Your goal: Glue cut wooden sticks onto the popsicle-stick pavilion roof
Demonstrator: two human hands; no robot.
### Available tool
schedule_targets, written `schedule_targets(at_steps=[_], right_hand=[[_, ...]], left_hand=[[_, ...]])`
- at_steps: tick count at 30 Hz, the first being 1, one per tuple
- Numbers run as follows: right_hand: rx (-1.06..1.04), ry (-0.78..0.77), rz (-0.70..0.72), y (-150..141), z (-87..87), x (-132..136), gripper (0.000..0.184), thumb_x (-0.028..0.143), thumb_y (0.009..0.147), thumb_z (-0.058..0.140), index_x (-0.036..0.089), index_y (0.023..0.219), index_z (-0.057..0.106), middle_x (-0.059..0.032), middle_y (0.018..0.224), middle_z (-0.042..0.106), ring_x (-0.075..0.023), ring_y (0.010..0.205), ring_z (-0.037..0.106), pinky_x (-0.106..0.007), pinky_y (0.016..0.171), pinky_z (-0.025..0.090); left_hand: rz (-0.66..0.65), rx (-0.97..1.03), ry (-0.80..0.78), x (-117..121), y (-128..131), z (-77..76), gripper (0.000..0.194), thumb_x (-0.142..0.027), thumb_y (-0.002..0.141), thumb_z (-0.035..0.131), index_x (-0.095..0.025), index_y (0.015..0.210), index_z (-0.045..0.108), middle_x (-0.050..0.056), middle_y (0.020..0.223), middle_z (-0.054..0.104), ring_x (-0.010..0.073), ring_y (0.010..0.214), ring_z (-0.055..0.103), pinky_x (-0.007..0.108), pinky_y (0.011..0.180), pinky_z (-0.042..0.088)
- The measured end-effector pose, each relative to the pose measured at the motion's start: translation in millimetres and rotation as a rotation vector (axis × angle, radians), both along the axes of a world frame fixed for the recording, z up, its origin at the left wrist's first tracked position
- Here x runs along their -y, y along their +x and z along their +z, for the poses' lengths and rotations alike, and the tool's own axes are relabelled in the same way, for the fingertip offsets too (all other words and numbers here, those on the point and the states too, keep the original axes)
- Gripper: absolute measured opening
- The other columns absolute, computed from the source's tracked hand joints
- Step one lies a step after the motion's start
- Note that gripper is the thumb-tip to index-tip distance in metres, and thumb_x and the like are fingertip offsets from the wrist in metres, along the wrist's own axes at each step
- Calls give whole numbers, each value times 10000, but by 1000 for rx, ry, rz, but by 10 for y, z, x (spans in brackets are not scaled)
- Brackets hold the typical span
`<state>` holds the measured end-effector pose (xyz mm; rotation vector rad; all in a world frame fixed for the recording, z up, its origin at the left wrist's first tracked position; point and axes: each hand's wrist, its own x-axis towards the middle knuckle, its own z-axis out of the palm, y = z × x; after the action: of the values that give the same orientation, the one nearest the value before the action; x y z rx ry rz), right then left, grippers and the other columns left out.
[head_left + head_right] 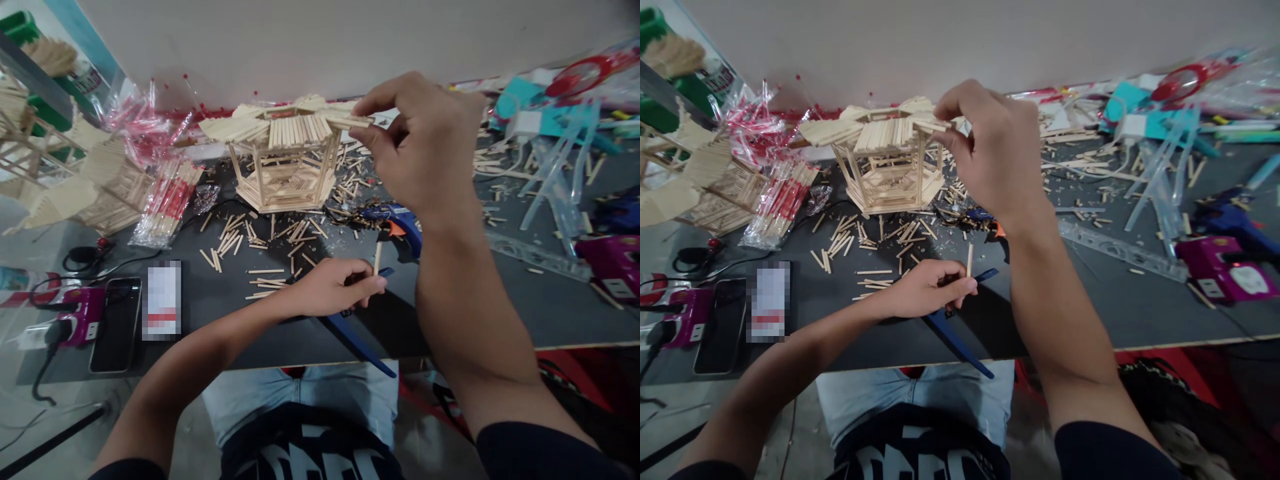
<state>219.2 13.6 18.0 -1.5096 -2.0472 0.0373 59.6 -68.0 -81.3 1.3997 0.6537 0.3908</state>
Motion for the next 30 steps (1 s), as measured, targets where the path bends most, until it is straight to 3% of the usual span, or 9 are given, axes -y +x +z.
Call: schedule_targets(at_steps=[11, 16, 21, 27, 30], right_hand=[[-4, -39, -49, -45, -25, 9, 405, 524, 1026, 360, 319, 1253, 624, -95, 1318, 714, -296, 981, 681, -411, 983, 439], [-20, 4, -18, -35, -37, 5, 436, 542, 1030, 346, 295, 1242, 637, -97, 1277, 725, -273, 923, 673, -389, 958, 447], [-14, 11, -29, -45, -40, 11, 349, 470, 1022, 417, 298, 1220, 648, -89, 1238, 744, -257, 873, 680, -390, 933, 461], [-24, 124, -53, -57, -72, -27, 201, 397, 930, 620, 273, 1060, 708, -60, 842, 762, -240, 712, 684, -384, 874, 485], [-22, 135, -14, -32, -72, -24, 188, 366, 924, 636, 262, 1062, 710, -49, 774, 743, -229, 682, 689, -379, 876, 493]], left_hand=[[-4, 25, 7, 2, 10, -12, 360, -496, 996, 604, -165, 858, 639, -21, 682, 623, 74, 575, 563, 212, 601, 453], [-17, 44, -61, 9, 12, -9, 413, -556, 977, 616, -162, 857, 631, -22, 683, 612, 76, 588, 559, 213, 602, 465], [-4, 57, -87, 13, 19, -3, 460, -590, 955, 637, -165, 784, 596, -10, 718, 631, 73, 604, 563, 209, 606, 480], [-14, 55, -117, 23, 35, 9, 326, -425, 1016, 604, -147, 851, 634, -43, 672, 598, 59, 581, 552, 191, 599, 471], [-32, 23, -108, 25, 38, 8, 292, -368, 1042, 568, -143, 871, 640, -45, 669, 594, 56, 577, 555, 188, 595, 468]])
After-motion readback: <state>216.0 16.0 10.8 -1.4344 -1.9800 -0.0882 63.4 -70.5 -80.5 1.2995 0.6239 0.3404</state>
